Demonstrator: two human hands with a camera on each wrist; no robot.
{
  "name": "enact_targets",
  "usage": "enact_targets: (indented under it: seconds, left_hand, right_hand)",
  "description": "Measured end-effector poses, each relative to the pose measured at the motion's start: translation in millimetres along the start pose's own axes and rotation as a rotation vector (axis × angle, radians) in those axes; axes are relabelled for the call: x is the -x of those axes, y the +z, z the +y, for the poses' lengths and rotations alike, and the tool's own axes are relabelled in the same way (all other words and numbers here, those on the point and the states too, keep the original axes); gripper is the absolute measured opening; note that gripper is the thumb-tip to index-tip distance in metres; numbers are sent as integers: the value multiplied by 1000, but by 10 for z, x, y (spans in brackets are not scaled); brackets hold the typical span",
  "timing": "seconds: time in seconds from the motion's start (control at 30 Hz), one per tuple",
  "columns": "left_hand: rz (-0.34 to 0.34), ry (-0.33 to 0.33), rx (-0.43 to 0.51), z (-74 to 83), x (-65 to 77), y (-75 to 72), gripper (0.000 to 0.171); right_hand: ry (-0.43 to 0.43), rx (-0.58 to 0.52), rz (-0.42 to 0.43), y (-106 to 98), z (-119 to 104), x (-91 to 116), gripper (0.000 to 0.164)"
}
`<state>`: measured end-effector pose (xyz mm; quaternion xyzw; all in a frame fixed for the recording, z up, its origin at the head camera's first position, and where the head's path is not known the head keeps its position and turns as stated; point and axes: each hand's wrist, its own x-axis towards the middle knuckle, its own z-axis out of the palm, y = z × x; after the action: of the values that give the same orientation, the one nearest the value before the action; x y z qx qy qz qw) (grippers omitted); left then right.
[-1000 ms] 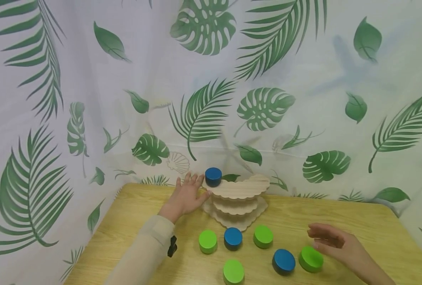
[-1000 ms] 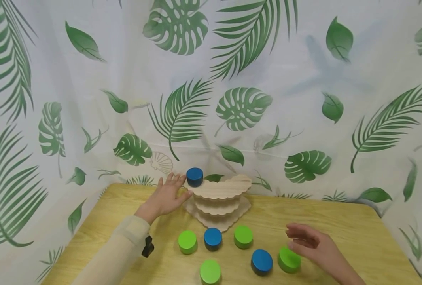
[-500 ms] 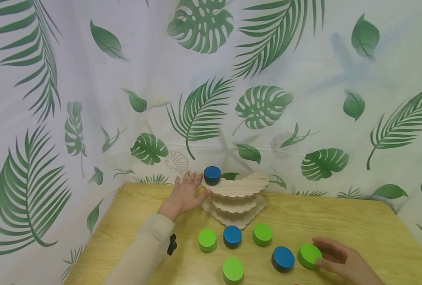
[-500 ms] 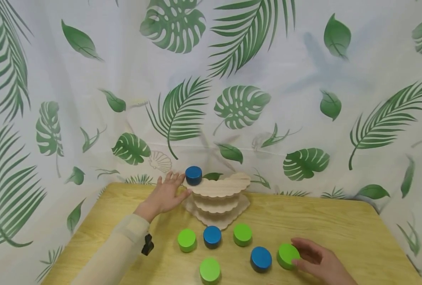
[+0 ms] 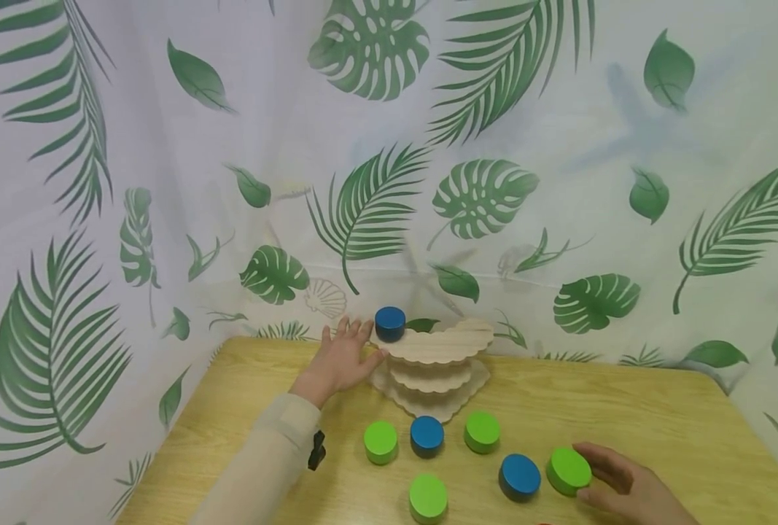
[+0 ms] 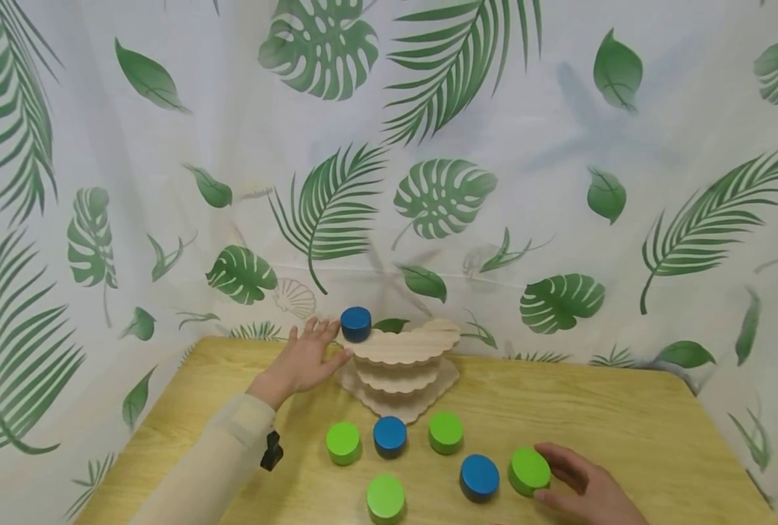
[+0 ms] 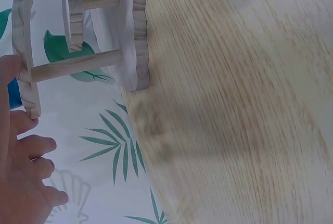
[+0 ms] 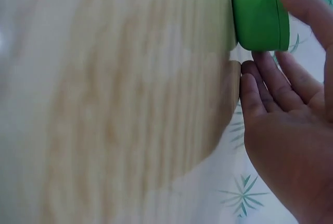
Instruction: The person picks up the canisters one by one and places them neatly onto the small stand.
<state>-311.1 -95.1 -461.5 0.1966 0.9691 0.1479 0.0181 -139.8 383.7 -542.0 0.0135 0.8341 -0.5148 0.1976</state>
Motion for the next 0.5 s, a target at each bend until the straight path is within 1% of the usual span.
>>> enact_targets:
  seconds: [0.33, 0.5]
  left_hand:
    - [11, 8, -7, 12, 2, -18, 80]
    - [10, 9, -11, 5, -1, -9, 80]
  right_hand:
    - [28, 114, 67, 43, -38, -21, 85]
    - [31, 125, 59, 41, -28, -40, 84]
